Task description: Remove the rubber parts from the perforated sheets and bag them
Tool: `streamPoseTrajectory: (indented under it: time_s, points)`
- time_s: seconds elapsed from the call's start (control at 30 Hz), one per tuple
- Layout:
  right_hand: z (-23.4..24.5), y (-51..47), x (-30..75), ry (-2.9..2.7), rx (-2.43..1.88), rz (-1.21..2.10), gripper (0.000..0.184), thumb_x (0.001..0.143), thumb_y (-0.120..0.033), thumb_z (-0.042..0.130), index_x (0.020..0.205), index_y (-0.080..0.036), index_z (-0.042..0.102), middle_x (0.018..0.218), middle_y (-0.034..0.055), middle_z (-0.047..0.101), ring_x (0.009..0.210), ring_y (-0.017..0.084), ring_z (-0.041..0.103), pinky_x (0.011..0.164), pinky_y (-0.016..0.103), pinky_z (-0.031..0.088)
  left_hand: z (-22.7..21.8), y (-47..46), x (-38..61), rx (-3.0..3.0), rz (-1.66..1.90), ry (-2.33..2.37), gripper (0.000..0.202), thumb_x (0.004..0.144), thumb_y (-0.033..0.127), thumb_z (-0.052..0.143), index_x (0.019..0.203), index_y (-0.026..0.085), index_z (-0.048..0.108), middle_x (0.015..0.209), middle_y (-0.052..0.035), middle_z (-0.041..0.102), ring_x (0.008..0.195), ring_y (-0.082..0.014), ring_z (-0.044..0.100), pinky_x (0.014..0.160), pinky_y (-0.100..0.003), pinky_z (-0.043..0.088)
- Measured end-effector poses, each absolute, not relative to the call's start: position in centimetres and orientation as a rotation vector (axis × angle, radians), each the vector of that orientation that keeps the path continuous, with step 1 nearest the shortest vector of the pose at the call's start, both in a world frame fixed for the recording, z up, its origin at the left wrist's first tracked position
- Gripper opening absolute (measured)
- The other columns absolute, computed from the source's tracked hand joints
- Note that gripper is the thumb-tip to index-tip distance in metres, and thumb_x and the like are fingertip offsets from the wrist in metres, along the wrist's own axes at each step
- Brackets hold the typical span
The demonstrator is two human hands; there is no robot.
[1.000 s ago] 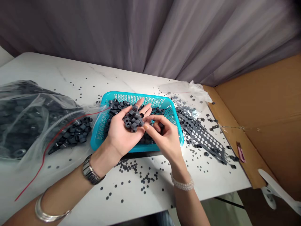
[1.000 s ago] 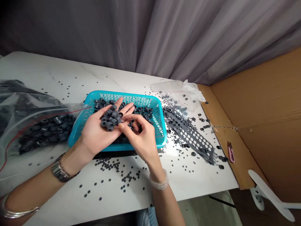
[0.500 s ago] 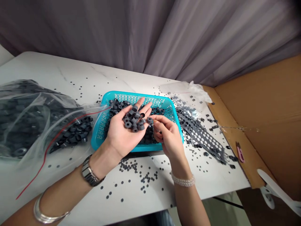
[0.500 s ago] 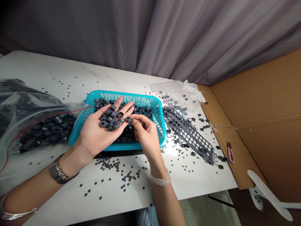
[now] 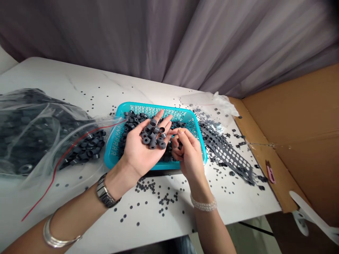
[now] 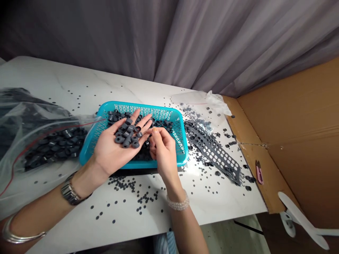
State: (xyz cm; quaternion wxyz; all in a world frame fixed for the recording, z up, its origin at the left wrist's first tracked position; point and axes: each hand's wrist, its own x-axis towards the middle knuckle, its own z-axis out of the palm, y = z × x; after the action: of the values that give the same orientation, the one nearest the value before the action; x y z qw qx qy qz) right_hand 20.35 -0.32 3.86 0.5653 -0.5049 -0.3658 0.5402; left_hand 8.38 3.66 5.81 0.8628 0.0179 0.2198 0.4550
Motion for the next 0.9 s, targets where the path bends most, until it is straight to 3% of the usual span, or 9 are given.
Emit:
streamPoseTrajectory:
  time_s: [0.23, 0.4, 0.53, 0.9]
  points:
    - [4.6, -1.1, 19.7, -1.264, -1.406, 0.968, 0.024, 0.074, -0.035, 0.075, 0.086, -0.022, 0.059, 0.061, -0.006, 0.04, 0.057, 0.01, 0.035, 0.052, 0.024, 0.029, 5.6, 3.8, 7.9, 0.062, 0.988, 0.418, 0.045, 0.092, 0.03, 0.038, 0.135, 0.023, 0.049, 0.136, -0.009, 0.056, 0.129, -0.0188, 0.048, 0.108, -0.034, 0.034]
    - [4.1, -0.8, 20.2, -0.998, -1.271, 1.347, 0.017, 0.083, -0.036, 0.063, 0.085, -0.02, 0.059, 0.06, -0.0059, 0.039, 0.046, 0.006, 0.023, 0.041, 0.022, 0.018, 5.8, 4.0, 8.0, 0.014, 0.995, 0.431, 0.047, 0.091, 0.029, 0.037, 0.137, 0.024, 0.046, 0.136, -0.0071, 0.056, 0.128, -0.0178, 0.049, 0.109, -0.032, 0.033]
    - [4.3, -0.5, 21.0, -0.69, -1.106, 1.593, 0.015, 0.083, -0.033, 0.061, 0.08, -0.02, 0.055, 0.058, -0.0063, 0.038, 0.045, 0.005, 0.017, 0.039, 0.018, 0.01, 6.1, 4.0, 8.1, -0.029, 0.989, 0.463, 0.049, 0.091, 0.028, 0.036, 0.14, 0.024, 0.042, 0.136, -0.0065, 0.057, 0.126, -0.0183, 0.051, 0.106, -0.032, 0.036]
    - [4.1, -0.1, 21.5, -0.637, -1.043, 1.591, 0.021, 0.083, -0.034, 0.053, 0.075, -0.016, 0.059, 0.057, -0.003, 0.048, 0.041, 0.004, 0.018, 0.036, 0.017, 0.01, 5.9, 3.8, 8.5, -0.047, 0.909, 0.49, 0.048, 0.089, 0.024, 0.038, 0.134, 0.014, 0.049, 0.126, -0.0134, 0.063, 0.119, -0.0205, 0.057, 0.104, -0.033, 0.041]
